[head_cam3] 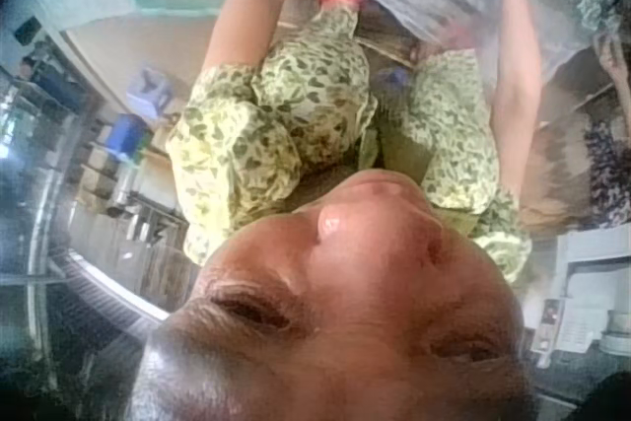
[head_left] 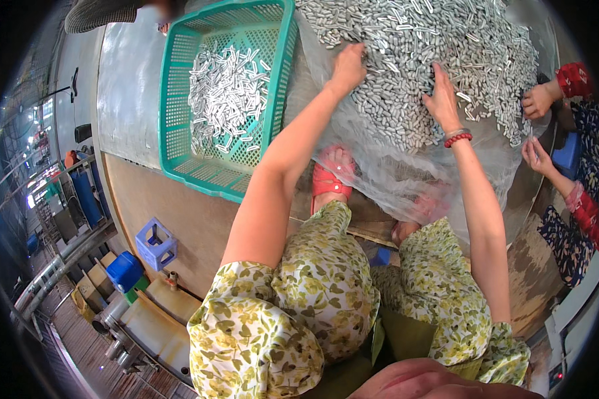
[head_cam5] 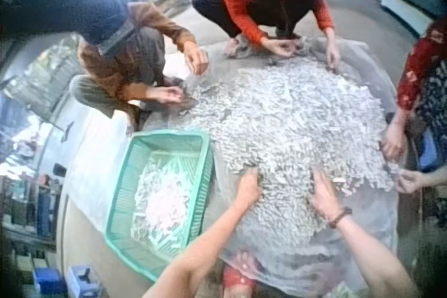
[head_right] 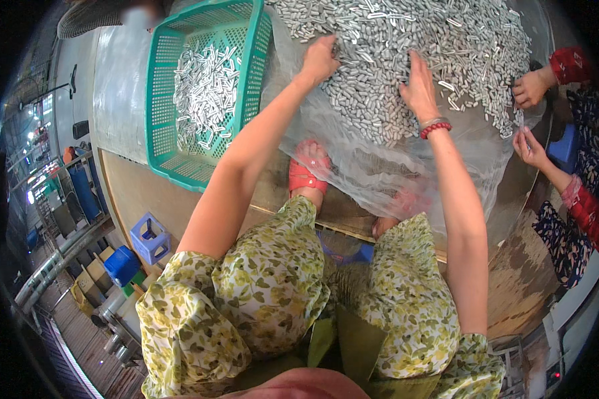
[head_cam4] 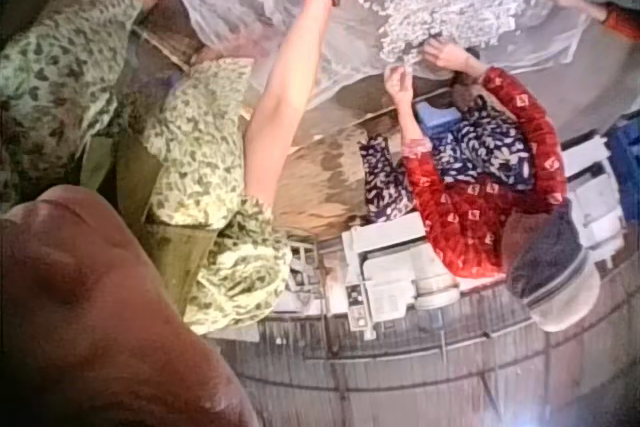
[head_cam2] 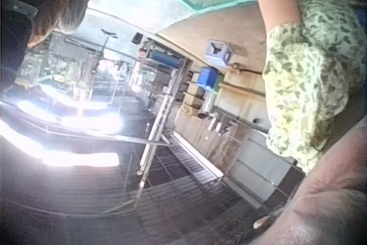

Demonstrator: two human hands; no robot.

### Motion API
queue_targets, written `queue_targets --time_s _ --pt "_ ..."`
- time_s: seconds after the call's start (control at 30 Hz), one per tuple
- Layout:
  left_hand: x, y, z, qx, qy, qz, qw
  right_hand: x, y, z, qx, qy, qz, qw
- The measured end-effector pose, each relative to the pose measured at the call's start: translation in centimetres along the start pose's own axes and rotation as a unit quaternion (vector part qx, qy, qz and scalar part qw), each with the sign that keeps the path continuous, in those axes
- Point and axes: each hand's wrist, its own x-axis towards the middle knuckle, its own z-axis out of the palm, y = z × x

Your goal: The person sits on the floor and sorts small white items from a large pile on a plastic sheet into a green basket. The hands repeatedly pick up handfuls of items and place them into the basket while other workers sort nearby.

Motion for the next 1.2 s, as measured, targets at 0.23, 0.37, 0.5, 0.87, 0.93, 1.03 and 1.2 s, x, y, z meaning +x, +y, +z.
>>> queue_targets --time_s 0.23,0.37,0.5,0.87,0.93,1.03,1.2 --pt "-3.3 6.7 3.5 -0.136 -0.084 0.069 0.985 -1.7 -0.9 -0.3 0.055 0.002 -0.016 0.998" --pt "-4.0 8.5 0.4 -0.176 -0.148 0.016 0.973 -2.7 -1.8 -2.7 0.472 -0.106 0.173 0.858" --pt "-4.4 8.9 -2.6 -0.320 -0.194 -0.090 0.923 -3.7 -3.3 -4.4 0.536 -0.094 0.161 0.823" --pt "-4.2 7.3 -2.3 -0.133 -0.187 0.024 0.973 -3.0 -5.0 -5.5 0.420 -0.101 0.147 0.890" --pt "-4.0 7.6 -2.3 -0.171 -0.193 -0.019 0.966 -2.5 -4.1 -4.7 0.282 -0.107 0.109 0.947" --pt "-3.8 8.0 -2.3 -0.198 -0.158 -0.043 0.966 -2.3 -3.9 -3.1 -0.076 -0.006 -0.138 0.987" --pt "-3.6 7.7 -3.0 -0.211 -0.139 0.006 0.967 -2.7 -4.4 -2.1 -0.110 -0.091 -0.048 0.989"
